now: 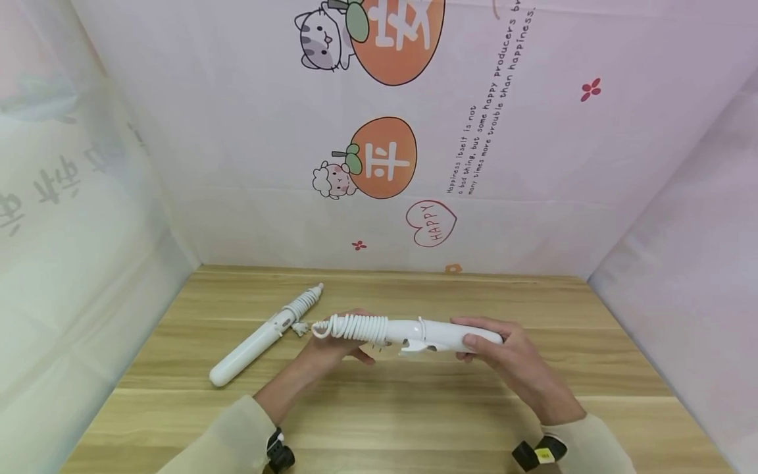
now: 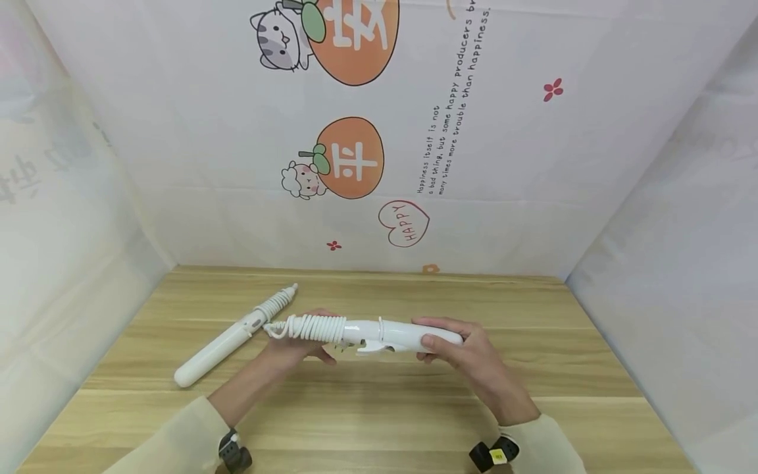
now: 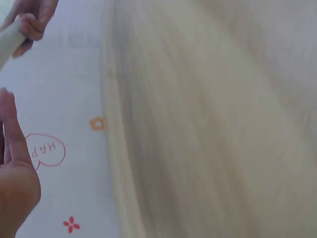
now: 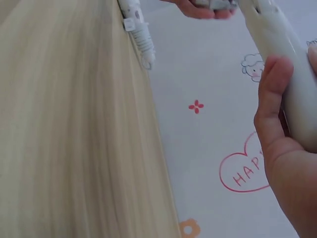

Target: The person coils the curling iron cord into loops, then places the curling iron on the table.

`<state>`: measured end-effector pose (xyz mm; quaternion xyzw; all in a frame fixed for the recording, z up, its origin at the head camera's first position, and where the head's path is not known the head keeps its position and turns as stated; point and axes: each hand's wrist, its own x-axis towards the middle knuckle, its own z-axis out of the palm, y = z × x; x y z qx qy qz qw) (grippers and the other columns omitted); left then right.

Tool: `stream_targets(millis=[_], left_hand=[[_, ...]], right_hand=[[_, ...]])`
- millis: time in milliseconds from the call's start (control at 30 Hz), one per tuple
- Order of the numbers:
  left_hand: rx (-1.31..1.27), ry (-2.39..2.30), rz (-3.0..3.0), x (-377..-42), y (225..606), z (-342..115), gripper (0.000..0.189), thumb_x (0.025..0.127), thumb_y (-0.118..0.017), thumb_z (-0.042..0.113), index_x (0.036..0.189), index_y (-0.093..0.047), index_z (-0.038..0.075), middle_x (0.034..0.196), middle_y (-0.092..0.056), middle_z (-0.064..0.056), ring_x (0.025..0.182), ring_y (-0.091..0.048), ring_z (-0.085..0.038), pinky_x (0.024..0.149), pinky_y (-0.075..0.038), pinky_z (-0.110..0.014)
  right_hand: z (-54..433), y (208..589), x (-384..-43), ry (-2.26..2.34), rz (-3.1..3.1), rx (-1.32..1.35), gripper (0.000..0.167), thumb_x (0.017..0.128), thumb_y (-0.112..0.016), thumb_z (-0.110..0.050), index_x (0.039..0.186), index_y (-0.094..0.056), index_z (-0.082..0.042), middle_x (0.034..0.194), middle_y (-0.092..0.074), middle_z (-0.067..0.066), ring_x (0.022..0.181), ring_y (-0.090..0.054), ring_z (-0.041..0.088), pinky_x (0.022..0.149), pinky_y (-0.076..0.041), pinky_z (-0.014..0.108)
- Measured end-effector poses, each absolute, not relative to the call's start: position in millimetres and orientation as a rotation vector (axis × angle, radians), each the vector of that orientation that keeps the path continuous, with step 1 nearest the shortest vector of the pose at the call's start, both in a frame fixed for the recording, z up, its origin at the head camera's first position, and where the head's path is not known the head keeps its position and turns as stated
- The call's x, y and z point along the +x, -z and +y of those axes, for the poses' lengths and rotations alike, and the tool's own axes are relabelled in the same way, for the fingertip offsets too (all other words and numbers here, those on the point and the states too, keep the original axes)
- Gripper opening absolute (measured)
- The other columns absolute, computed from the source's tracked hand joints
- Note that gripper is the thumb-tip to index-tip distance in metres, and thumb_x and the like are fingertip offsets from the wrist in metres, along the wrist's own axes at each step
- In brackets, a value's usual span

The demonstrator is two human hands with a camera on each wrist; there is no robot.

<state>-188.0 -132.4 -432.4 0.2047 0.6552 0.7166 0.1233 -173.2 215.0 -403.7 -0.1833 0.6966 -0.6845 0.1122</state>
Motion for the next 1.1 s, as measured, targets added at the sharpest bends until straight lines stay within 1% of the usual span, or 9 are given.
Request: stream_targets(millis=[133,200,367,467,567,700,800,1000,1100], left_hand=[[0.398,-2.162,1.828,-184,435,-127,0.033,0.103,-0.074,0.01,0.132,-0.066,-0.003,0.122,-0.078,-0.009,0.115,-0.075,-0.032,0.089,-0.066,-0.043],[0.353,-2.191,1.785,-183,435,-124,0.032,0.103,-0.074,0.013,0.132,-0.066,0.0,0.121,-0.077,-0.005,0.117,-0.074,-0.03,0.09,-0.066,-0.043],[0.286,-2.225,1.776,-182,434,-117,0.041,0.106,-0.073,0.021,0.137,-0.064,-0.005,0.124,-0.076,-0.008,0.118,-0.071,-0.019,0.092,-0.065,-0.042],[0.214,-2.233,1.79,-182,435,-114,0.047,0.106,-0.074,0.028,0.139,-0.065,-0.005,0.127,-0.076,-0.011,0.12,-0.071,-0.02,0.093,-0.065,-0.041],[0.128,-2.237,1.781,-181,437,-111,0.05,0.105,-0.075,0.033,0.14,-0.068,-0.001,0.132,-0.075,-0.012,0.123,-0.071,-0.022,0.096,-0.064,-0.039],[0.014,-2.265,1.713,-176,440,-108,0.049,0.104,-0.077,0.034,0.138,-0.069,0.0,0.135,-0.073,-0.013,0.123,-0.072,-0.024,0.1,-0.062,-0.037],[-0.05,-2.274,1.677,-173,442,-105,0.048,0.103,-0.077,0.034,0.135,-0.07,-0.001,0.133,-0.072,-0.014,0.12,-0.073,-0.024,0.1,-0.062,-0.035],[-0.12,-2.246,1.666,-172,449,-103,0.052,0.103,-0.076,0.038,0.136,-0.069,-0.001,0.132,-0.073,-0.016,0.112,-0.075,-0.024,0.096,-0.063,-0.035],[-0.159,-2.249,1.604,-173,454,-103,0.051,0.104,-0.076,0.035,0.136,-0.067,-0.003,0.126,-0.076,-0.018,0.105,-0.079,-0.024,0.092,-0.065,-0.035]], right_hand=[[211,406,-174,2.046,2.043,-0.444,0.033,0.109,-0.064,-0.005,0.14,-0.072,-0.002,0.133,-0.073,0.003,0.1,-0.075,0.021,0.089,-0.064,0.032],[208,407,-174,2.078,2.034,-0.389,0.033,0.109,-0.065,-0.006,0.14,-0.073,-0.003,0.132,-0.072,0.005,0.096,-0.076,0.019,0.088,-0.065,0.031],[202,410,-175,2.125,2.028,-0.229,0.036,0.107,-0.07,-0.008,0.141,-0.071,0.0,0.133,-0.07,0.007,0.095,-0.078,0.018,0.089,-0.065,0.03],[199,413,-175,2.119,2.045,-0.163,0.042,0.106,-0.072,-0.01,0.145,-0.066,0.005,0.139,-0.065,0.013,0.096,-0.078,0.018,0.09,-0.064,0.03],[197,416,-176,2.095,2.06,-0.12,0.048,0.105,-0.074,-0.013,0.148,-0.062,0.007,0.147,-0.058,0.022,0.097,-0.078,0.02,0.092,-0.064,0.03],[197,420,-182,2.033,2.099,-0.097,0.053,0.104,-0.076,-0.017,0.149,-0.061,0.007,0.152,-0.054,0.028,0.098,-0.078,0.02,0.093,-0.064,0.031],[199,424,-189,1.962,2.168,-0.098,0.052,0.104,-0.077,-0.02,0.147,-0.063,0.006,0.146,-0.058,0.027,0.095,-0.078,0.019,0.089,-0.065,0.031],[205,431,-207,1.758,2.349,-0.159,0.049,0.104,-0.078,-0.031,0.139,-0.07,0.002,0.121,-0.072,0.02,0.089,-0.076,0.017,0.084,-0.066,0.035],[208,434,-218,1.644,2.406,-0.221,0.046,0.105,-0.076,-0.034,0.135,-0.072,0.001,0.115,-0.074,0.016,0.087,-0.074,0.017,0.081,-0.065,0.033]])
